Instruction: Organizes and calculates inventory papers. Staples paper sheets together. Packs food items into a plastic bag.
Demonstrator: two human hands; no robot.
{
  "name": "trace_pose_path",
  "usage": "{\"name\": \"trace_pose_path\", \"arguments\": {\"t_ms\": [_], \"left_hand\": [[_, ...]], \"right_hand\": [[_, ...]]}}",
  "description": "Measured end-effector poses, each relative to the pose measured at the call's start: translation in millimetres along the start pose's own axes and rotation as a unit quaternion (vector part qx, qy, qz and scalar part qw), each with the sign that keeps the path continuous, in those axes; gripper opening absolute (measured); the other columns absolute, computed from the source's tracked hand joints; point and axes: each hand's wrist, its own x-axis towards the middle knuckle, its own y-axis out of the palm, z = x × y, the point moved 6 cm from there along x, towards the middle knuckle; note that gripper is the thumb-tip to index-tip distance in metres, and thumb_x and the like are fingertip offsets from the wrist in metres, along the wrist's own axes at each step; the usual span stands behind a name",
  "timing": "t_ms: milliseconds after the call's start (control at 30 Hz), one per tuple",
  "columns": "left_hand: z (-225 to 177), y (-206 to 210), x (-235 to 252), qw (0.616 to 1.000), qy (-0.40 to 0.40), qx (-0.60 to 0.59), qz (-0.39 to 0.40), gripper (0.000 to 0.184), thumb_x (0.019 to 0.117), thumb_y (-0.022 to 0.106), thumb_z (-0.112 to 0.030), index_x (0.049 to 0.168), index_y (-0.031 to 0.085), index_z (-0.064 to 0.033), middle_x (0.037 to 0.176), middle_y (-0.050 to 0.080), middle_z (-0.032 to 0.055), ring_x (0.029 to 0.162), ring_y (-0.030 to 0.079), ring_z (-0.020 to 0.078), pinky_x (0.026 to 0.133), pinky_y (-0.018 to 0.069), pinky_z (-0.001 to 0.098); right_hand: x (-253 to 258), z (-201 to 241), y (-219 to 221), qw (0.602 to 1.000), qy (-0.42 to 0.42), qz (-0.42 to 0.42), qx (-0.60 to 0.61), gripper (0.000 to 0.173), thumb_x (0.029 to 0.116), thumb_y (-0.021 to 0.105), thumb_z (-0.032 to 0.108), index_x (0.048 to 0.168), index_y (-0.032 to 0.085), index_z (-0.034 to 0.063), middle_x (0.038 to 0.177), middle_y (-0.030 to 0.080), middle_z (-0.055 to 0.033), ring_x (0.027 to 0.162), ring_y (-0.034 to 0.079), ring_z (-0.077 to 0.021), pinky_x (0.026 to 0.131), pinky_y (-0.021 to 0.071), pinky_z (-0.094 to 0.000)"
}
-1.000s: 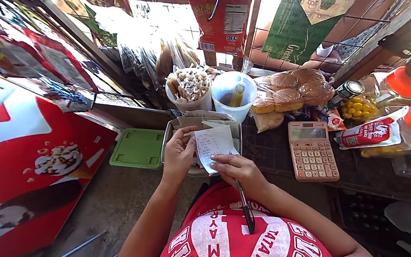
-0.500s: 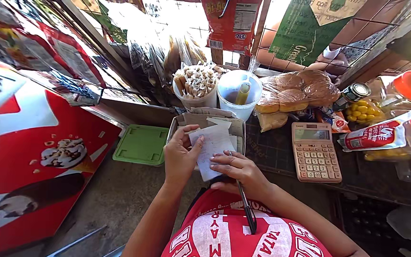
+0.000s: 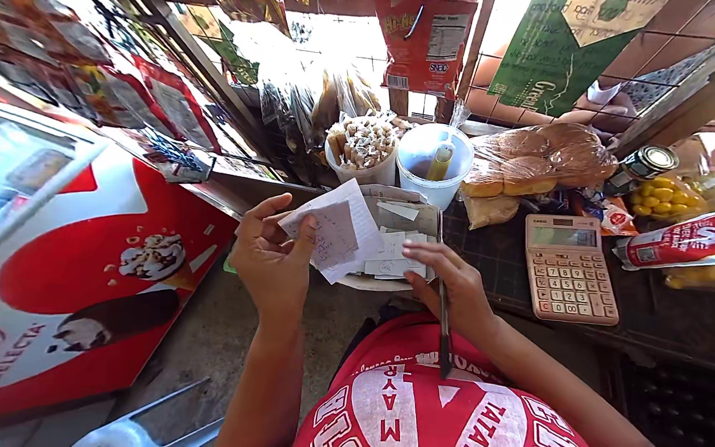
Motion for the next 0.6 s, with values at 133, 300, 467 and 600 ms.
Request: {"name": "trace_pose_path", "arguments": {"t_ms": [133,300,467,600], "left_hand": [[-2.8,13.8,-11.5,0.998,-0.008,-0.047,0.042,0.046,0.0869,0.073,0.003,0.129,0.057,-0.0052,0.106,0.070,-0.0064,0.089,0.069,0.0016,0.078,0.0597,0.0196],[4.1,21.7,-22.1,0.993,-0.056,-0.084,0.061,0.037,0.0930,0.067,0.002,0.128,0.061,-0.0077,0.111,0.069,-0.0046,0.092,0.070,0.0037,0.079,0.0609,0.0219],[4.6,28.2,-35.9,0.991,-0.087,-0.078,0.058,0.031,0.0958,0.064,0.004,0.125,0.064,-0.0063,0.112,0.071,-0.0030,0.086,0.071,0.0022,0.075,0.0615,0.0190],[2.1,28.7,-39.5,0.989,-0.092,-0.096,0.060,0.032,0.0957,0.063,0.005,0.126,0.063,-0.0061,0.112,0.071,-0.0018,0.087,0.072,0.0041,0.075,0.0619,0.0207]], "right_hand": [[36.4,-6.8,3.8,0.998,0.070,0.005,0.003,0.046,0.0956,0.072,0.016,0.135,0.056,-0.0030,0.127,0.068,-0.0164,0.108,0.071,-0.0197,0.087,0.0609,-0.0331],[40.5,-9.1,3.9,0.981,0.166,0.024,0.095,0.036,0.0944,0.072,0.007,0.125,0.055,0.0019,0.078,0.062,-0.0029,0.058,0.055,-0.0077,0.051,0.0484,-0.0210],[15.9,-15.6,12.4,0.938,0.279,0.075,0.190,0.038,0.0914,0.075,0.006,0.123,0.054,0.0062,0.078,0.065,-0.0004,0.057,0.061,-0.0076,0.050,0.0539,-0.0224],[13.4,-19.1,8.8,0.947,0.262,0.073,0.172,0.039,0.0919,0.074,0.007,0.126,0.055,0.0066,0.079,0.065,0.0004,0.059,0.060,-0.0065,0.052,0.0534,-0.0212]]}}
